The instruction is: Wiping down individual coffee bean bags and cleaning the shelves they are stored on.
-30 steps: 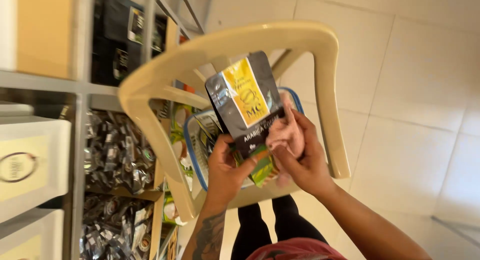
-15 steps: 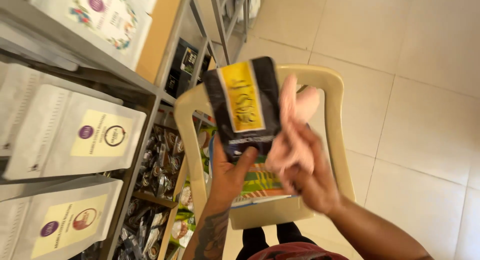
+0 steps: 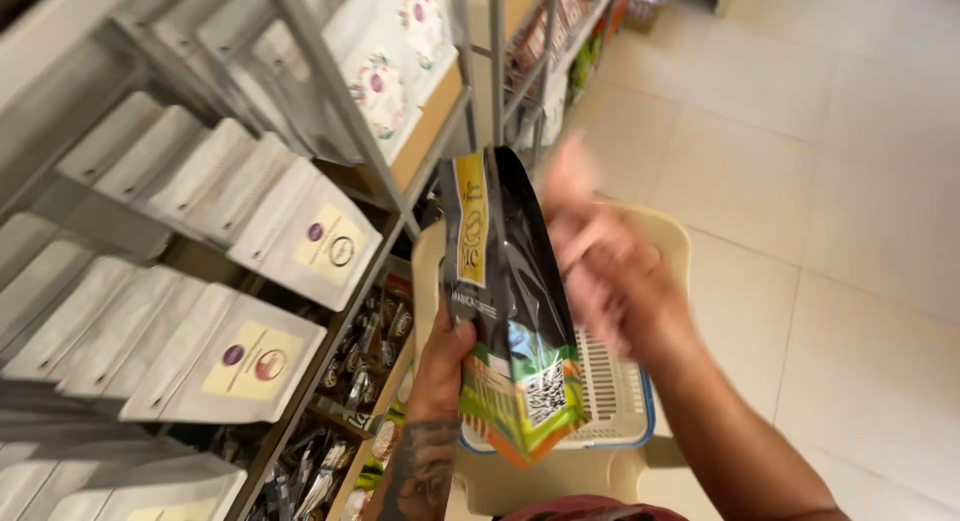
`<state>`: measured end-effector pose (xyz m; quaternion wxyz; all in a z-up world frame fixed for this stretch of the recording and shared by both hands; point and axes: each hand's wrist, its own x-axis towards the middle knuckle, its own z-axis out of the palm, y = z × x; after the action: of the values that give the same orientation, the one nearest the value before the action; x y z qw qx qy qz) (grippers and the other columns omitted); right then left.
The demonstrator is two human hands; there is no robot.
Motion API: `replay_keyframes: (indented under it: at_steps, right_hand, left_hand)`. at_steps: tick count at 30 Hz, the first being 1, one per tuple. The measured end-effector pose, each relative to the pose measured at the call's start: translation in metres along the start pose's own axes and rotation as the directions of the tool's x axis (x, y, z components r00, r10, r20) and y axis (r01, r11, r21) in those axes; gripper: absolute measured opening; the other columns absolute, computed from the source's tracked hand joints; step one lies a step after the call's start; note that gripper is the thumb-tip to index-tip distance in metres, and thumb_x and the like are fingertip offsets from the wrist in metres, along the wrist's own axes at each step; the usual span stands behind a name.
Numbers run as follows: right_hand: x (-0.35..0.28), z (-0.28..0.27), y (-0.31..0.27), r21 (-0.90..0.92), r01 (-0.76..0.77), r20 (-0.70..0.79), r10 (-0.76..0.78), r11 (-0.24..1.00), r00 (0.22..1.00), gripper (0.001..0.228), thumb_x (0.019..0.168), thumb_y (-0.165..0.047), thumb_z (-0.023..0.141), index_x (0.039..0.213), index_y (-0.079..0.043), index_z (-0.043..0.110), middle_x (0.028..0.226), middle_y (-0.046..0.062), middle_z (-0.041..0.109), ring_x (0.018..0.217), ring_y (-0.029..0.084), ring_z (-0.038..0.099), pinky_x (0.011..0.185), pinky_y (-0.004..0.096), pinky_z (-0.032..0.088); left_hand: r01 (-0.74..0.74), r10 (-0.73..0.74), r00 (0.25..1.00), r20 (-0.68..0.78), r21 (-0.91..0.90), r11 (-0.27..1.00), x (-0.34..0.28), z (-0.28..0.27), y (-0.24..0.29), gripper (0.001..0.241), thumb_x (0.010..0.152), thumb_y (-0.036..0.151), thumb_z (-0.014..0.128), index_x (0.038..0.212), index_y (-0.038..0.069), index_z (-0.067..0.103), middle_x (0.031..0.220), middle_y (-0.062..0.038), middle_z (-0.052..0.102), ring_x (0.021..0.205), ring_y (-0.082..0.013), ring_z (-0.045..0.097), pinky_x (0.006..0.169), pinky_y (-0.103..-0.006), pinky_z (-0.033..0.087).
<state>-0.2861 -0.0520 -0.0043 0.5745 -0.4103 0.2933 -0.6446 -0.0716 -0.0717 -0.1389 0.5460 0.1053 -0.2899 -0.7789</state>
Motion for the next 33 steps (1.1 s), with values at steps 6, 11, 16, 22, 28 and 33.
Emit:
replay_keyframes:
  at_steps: [6, 11, 16, 22, 28, 33]
  right_hand:
    - [-0.053, 0.068, -0.026, -0.659, 0.356, 0.477, 0.002, 0.663, 0.879, 0.021, 0.099, -0.015, 0.052, 0.106, -0.005, 0.069, 0.092, 0.008, 0.070, 0.064, 0.014, 0.060, 0.057, 0.029, 0.049]
    - [-0.066, 0.071, -0.031, -0.403, 0.507, 0.608, -0.192, 0.762, 0.771, 0.035, 0.086, 0.002, 0.065, 0.119, -0.005, 0.059, 0.104, 0.014, 0.070, 0.067, 0.015, 0.074, 0.050, 0.022, 0.063]
    - [-0.074, 0.091, 0.001, -0.522, 0.811, 0.783, -0.229, 0.264, 0.579, 0.039, 0.083, -0.005, 0.075, 0.120, -0.016, 0.072, 0.122, 0.009, 0.065, 0.098, 0.021, 0.061, 0.088, 0.037, 0.046]
    - [-0.049, 0.078, -0.027, -0.755, 0.630, 0.524, -0.408, 0.183, 0.747, 0.041, 0.071, 0.005, 0.076, 0.110, -0.007, 0.075, 0.119, 0.012, 0.064, 0.099, 0.020, 0.059, 0.078, 0.030, 0.053]
    - [-0.035, 0.132, -0.073, -0.844, 0.391, 0.412, -0.023, 0.367, 0.911, 0.051, 0.077, -0.023, 0.079, 0.126, -0.009, 0.071, 0.099, 0.007, 0.080, 0.076, 0.017, 0.080, 0.064, 0.031, 0.063]
    - [0.000, 0.134, -0.069, -0.681, 0.271, 0.393, 0.027, 0.680, 0.919, 0.013, 0.094, -0.008, 0.067, 0.105, -0.002, 0.072, 0.081, 0.007, 0.074, 0.061, 0.012, 0.065, 0.057, 0.025, 0.053]
  left_hand:
    - [0.173, -0.156, 0.985, 0.077, -0.331, 0.928, -0.004, 0.035, 0.057, 0.068, 0.098, 0.059, 0.052, 0.148, 0.014, 0.055, 0.133, -0.016, 0.066, 0.104, -0.0329, 0.071, 0.088, -0.0534, 0.060]
    - [-0.155, 0.083, 0.962, -0.259, -0.272, 0.950, -0.010, 0.041, 0.075, 0.044, 0.101, 0.042, 0.057, 0.127, 0.007, 0.065, 0.106, -0.010, 0.075, 0.081, -0.0194, 0.073, 0.069, -0.0346, 0.061]
    - [-0.052, 0.053, 0.999, -0.008, -0.378, 0.924, -0.020, 0.071, 0.074, 0.063, 0.102, 0.053, 0.053, 0.138, 0.001, 0.056, 0.117, -0.016, 0.072, 0.100, -0.0254, 0.073, 0.083, -0.0384, 0.063]
    - [-0.194, 0.130, 0.839, -0.529, -0.067, 0.979, -0.040, 0.076, 0.097, 0.068, 0.085, 0.049, 0.068, 0.136, 0.005, 0.057, 0.116, -0.018, 0.069, 0.088, -0.0290, 0.070, 0.064, -0.0368, 0.062]
    - [-0.469, 0.646, 0.760, -0.068, 0.632, 0.618, -0.058, 0.110, 0.102, 0.048, 0.096, 0.011, 0.066, 0.140, 0.003, 0.047, 0.112, -0.013, 0.070, 0.084, -0.0168, 0.070, 0.073, -0.0273, 0.058]
    - [-0.491, 0.700, 0.618, 0.359, 0.871, -0.013, -0.067, 0.148, 0.142, 0.051, 0.095, 0.011, 0.066, 0.142, 0.004, 0.049, 0.138, -0.019, 0.048, 0.118, -0.0317, 0.059, 0.099, -0.0401, 0.051]
